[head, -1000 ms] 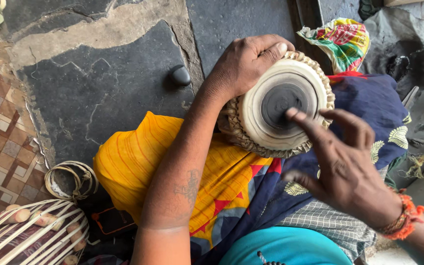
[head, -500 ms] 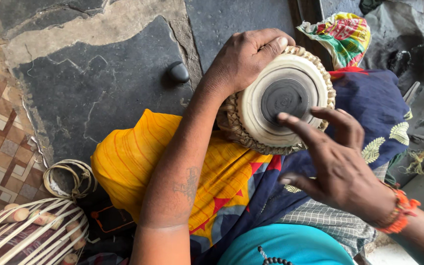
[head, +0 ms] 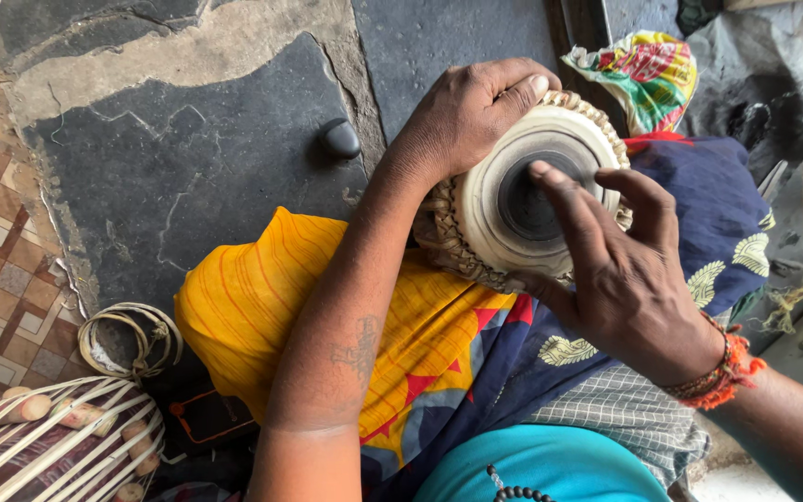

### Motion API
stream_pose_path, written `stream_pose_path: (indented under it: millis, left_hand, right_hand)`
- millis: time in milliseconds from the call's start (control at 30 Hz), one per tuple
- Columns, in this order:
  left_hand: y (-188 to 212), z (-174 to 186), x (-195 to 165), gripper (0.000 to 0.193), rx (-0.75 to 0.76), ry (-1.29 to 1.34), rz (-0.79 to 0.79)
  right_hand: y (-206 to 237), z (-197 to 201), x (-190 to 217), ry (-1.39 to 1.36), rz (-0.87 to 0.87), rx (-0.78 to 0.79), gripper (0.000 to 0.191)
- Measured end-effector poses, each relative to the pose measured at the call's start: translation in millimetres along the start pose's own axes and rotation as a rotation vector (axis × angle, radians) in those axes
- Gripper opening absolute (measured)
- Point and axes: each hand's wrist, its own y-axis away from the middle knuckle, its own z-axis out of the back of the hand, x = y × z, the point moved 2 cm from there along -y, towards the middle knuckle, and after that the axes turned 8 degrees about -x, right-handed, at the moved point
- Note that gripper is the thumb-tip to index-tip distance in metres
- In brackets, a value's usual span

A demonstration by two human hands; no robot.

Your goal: The person sits on the floor with a tabla drum on their lap and works the black paste on the drumhead, rubbing and pressing it with their fingers to spread it evenly. They pick up a small dark object from the floor, use a flat metal tool on the drumhead, dip into a metal cup, and continue rubbing the paste surface by hand.

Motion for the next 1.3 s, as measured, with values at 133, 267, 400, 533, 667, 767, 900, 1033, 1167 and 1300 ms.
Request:
stream_pose_path:
  millis: [133,267,400,533,667,767,900,1033,1167,1300]
  left_hand:
    - [8.3,-1.5,-0.6,0.026,-0.105,-0.165,0.039]
    - [15.2,4.1,-4.2,0.044,-0.253,-0.476,0.180]
    - [3.7,11.5,-15.0,0.027,-0.235,-0.237,-0.164]
    - [-6.3,10.2,-12.5,0.029,0.072,0.059,0.061]
    - [-1.1,7.3,-12.9,0.028,0.048,-0.003,0.076]
    - [2.9,5.6,-12.7,0.028,0.028,-0.004,0.086]
    - [2.9,5.6,-14.2,0.027,0.012,-0.047,0.043]
    - [1.9,6.0,-15.3,0.026,0.012,-0.051,0.056]
    - [2.1,5.4,-14.8,0.026,0.016,-0.015,0.058]
    - [1.3,3.4,-12.2,0.026,-0.001,-0.041,0.078]
  right_hand:
    - [10.4,5.8,-3.4,-0.002,-0.094,-0.063,0.088]
    - [17.6,5.7,-12.8,-0.082,-0.020,-0.209,0.081]
    - [19.9,2.7,-20.3,-0.174,0.047,-0.235,0.080]
    - [26.3,11.3,-21.2,-0.120,-0.030,-0.138,0.082]
    - [28.7,13.0,-12.8,-0.061,-0.052,-0.030,0.088]
    - [22.5,10.6,-9.1,-0.010,-0.068,0.027,0.092]
    - [8.0,7.7,-10.0,-0.023,-0.048,0.060,0.094]
    - [-1.0,7.8,-13.9,-0.091,0.023,0.051,0.093]
    - [2.5,8.7,-10.3,-0.154,0.091,0.102,0.096]
    - [2.2,5.0,-4.9,-0.009,0.115,0.063,0.095]
